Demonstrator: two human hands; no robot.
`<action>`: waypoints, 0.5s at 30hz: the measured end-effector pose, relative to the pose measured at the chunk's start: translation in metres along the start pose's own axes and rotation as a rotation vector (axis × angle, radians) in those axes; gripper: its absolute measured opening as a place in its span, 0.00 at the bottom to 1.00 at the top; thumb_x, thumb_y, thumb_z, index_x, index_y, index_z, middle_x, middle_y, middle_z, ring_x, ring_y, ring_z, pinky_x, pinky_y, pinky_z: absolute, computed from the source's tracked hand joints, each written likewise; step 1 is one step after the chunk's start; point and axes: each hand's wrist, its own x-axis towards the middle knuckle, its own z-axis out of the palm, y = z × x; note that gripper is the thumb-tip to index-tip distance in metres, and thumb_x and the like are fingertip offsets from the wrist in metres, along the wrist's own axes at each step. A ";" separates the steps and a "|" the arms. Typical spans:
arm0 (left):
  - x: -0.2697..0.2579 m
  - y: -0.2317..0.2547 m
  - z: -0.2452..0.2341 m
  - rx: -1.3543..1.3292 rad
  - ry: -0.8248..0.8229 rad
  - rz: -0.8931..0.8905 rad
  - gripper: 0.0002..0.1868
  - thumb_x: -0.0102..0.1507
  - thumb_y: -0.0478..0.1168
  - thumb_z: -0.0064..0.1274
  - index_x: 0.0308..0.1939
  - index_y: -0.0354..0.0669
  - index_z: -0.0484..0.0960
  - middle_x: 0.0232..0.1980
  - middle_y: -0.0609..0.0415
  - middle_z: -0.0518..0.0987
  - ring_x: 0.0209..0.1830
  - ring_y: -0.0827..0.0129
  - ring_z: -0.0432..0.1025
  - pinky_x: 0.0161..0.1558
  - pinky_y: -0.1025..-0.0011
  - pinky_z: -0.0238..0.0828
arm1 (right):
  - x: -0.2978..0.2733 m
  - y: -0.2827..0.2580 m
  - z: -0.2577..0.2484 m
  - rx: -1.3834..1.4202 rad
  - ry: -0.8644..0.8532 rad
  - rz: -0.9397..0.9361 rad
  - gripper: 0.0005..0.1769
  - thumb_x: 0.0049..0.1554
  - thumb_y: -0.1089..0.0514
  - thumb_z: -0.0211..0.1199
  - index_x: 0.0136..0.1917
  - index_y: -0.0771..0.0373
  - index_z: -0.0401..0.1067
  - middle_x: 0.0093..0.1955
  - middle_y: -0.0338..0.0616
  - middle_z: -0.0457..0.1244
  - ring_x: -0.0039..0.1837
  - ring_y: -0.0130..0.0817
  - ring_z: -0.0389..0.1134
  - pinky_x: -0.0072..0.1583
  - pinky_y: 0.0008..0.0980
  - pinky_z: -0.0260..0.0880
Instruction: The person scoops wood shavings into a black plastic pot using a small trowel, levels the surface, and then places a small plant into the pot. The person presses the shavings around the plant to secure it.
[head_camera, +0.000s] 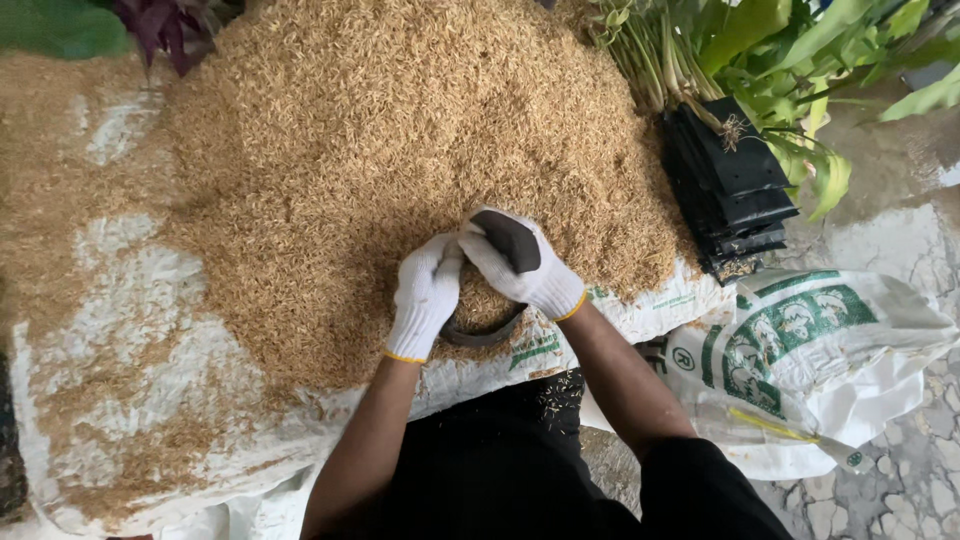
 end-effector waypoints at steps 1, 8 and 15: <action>0.002 -0.011 0.005 -0.001 0.003 0.001 0.18 0.68 0.54 0.47 0.58 0.61 0.85 0.59 0.49 0.82 0.64 0.45 0.72 0.69 0.50 0.61 | 0.002 -0.001 0.002 0.001 -0.002 -0.003 0.05 0.64 0.63 0.55 0.45 0.63 0.69 0.35 0.49 0.60 0.38 0.51 0.65 0.47 0.43 0.70; -0.020 -0.030 0.008 -0.185 0.196 0.247 0.13 0.70 0.45 0.46 0.50 0.49 0.85 0.48 0.45 0.84 0.55 0.47 0.77 0.61 0.49 0.69 | 0.024 -0.014 -0.007 -0.083 -0.002 -0.164 0.09 0.63 0.64 0.57 0.40 0.62 0.68 0.31 0.45 0.58 0.35 0.52 0.65 0.43 0.39 0.69; -0.022 -0.014 -0.016 -0.133 -0.060 0.414 0.18 0.61 0.41 0.58 0.55 0.45 0.85 0.51 0.39 0.84 0.58 0.46 0.76 0.60 0.53 0.68 | 0.021 -0.072 -0.050 0.053 0.115 0.294 0.11 0.62 0.66 0.54 0.40 0.69 0.73 0.31 0.46 0.63 0.41 0.29 0.65 0.51 0.27 0.70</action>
